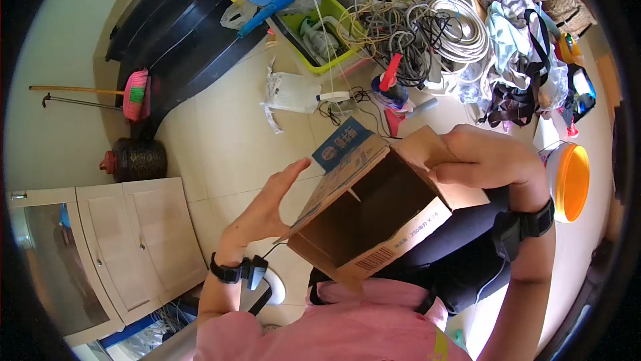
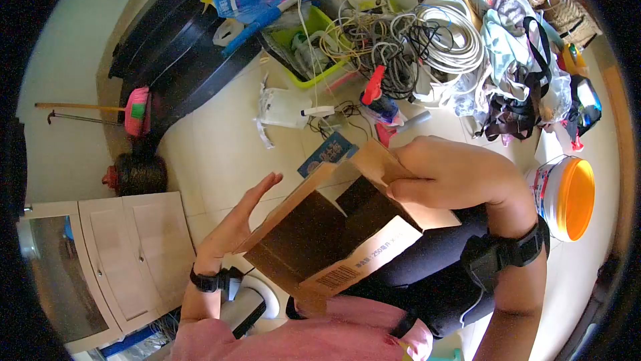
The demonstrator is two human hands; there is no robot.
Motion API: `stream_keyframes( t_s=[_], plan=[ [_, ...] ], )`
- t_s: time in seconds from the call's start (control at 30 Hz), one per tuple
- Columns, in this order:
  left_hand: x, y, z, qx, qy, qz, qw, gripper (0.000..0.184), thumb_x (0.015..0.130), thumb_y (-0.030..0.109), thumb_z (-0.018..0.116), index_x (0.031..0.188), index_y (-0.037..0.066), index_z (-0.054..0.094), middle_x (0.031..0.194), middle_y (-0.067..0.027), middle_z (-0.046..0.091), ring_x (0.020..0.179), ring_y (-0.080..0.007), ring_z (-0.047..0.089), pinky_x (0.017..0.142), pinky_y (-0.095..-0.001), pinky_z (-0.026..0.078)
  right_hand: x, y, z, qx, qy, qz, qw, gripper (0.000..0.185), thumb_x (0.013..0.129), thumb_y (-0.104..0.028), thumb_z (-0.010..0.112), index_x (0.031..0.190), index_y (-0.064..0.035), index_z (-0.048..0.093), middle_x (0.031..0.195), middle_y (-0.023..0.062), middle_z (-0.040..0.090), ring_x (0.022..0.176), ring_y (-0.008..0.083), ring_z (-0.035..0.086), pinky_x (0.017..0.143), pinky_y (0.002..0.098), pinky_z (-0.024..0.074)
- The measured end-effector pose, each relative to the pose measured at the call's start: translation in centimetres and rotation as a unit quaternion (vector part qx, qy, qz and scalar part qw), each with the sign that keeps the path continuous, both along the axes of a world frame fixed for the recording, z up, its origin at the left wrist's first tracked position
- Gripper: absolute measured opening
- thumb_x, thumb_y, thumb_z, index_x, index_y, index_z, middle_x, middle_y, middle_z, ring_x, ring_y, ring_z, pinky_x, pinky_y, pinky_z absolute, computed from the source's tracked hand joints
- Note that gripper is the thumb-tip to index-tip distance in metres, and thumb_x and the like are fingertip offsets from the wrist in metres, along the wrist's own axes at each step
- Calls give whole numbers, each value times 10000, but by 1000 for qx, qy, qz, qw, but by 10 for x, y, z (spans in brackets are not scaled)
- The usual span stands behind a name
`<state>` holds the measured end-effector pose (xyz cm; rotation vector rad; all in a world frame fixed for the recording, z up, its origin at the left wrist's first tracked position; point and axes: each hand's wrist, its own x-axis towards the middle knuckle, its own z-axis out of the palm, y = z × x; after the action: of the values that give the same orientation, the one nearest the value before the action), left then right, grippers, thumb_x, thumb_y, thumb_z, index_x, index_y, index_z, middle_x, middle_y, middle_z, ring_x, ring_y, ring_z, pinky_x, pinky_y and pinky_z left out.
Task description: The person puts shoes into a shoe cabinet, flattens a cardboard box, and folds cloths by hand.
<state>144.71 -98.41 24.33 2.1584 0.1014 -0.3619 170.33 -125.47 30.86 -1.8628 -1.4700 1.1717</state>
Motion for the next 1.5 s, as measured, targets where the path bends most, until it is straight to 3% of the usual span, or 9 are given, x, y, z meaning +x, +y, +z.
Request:
stream_keyframes(
  t_s=[0.2,0.3,0.63,0.83,0.9,0.97,1.17,1.3,1.5],
  plan=[
    [15,-14,12,-64,-60,-38,995,882,763,93,732,1483,79,224,1525,-117,275,1402,-245,270,1140,-362,232,20,8,18,18,97,-93,991,310,832,-262,670,818,47,646,654,149,575,624,208,564,568,338,413],
    [-5,2,5,-253,37,172,951,1080,649,246,825,1498,75,181,1516,-135,272,1342,-294,336,1113,-382,263,29,16,31,-45,164,-158,973,304,768,-227,732,953,5,672,849,41,645,822,101,578,722,262,454],
    [-30,28,-22,-435,-93,295,846,783,671,297,841,1294,19,458,1276,-112,521,1144,-227,519,989,-356,396,73,49,23,69,409,-327,849,303,787,-224,665,1023,-33,648,897,72,685,716,145,663,661,266,538],
    [34,28,-6,-279,-241,331,869,576,685,352,847,1063,-22,626,1016,-45,671,942,-161,631,850,-307,487,107,55,30,280,-142,-136,940,457,945,-383,474,1132,14,604,1160,146,624,1030,202,598,906,343,478],
    [38,57,-1,-281,-246,336,865,528,796,340,760,1149,-13,587,1091,-67,651,985,-178,623,864,-339,494,143,71,-9,311,381,-377,785,436,994,-322,362,1204,7,557,1161,134,625,1037,221,599,897,350,478],
    [46,93,-2,-325,-272,405,811,500,859,339,684,1204,2,555,1156,-80,626,1029,-196,608,886,-360,491,112,55,-3,325,379,-465,731,418,1005,-269,332,1303,-9,467,1169,114,624,1094,207,577,910,354,466],
    [28,131,-23,-522,-201,501,660,490,971,389,492,1330,56,475,1310,-93,552,1163,-239,552,957,-396,474,17,36,-42,134,278,-327,893,647,919,-571,475,1350,-90,439,1167,72,608,1075,155,573,869,342,472],
    [18,97,-49,-500,-167,542,654,492,944,372,552,1309,48,493,1268,-93,580,1121,-240,579,934,-387,488,-5,48,-49,213,426,-365,800,740,877,-624,505,1376,-86,409,1156,75,609,1060,143,570,832,315,476],
    [-4,76,-40,-351,-95,559,745,462,873,268,680,1212,-16,546,1137,-116,639,1002,-209,633,852,-342,524,-30,47,-76,122,276,-273,913,720,806,-173,714,1406,-8,351,1340,139,505,1206,224,490,1037,384,361]
  ],
)
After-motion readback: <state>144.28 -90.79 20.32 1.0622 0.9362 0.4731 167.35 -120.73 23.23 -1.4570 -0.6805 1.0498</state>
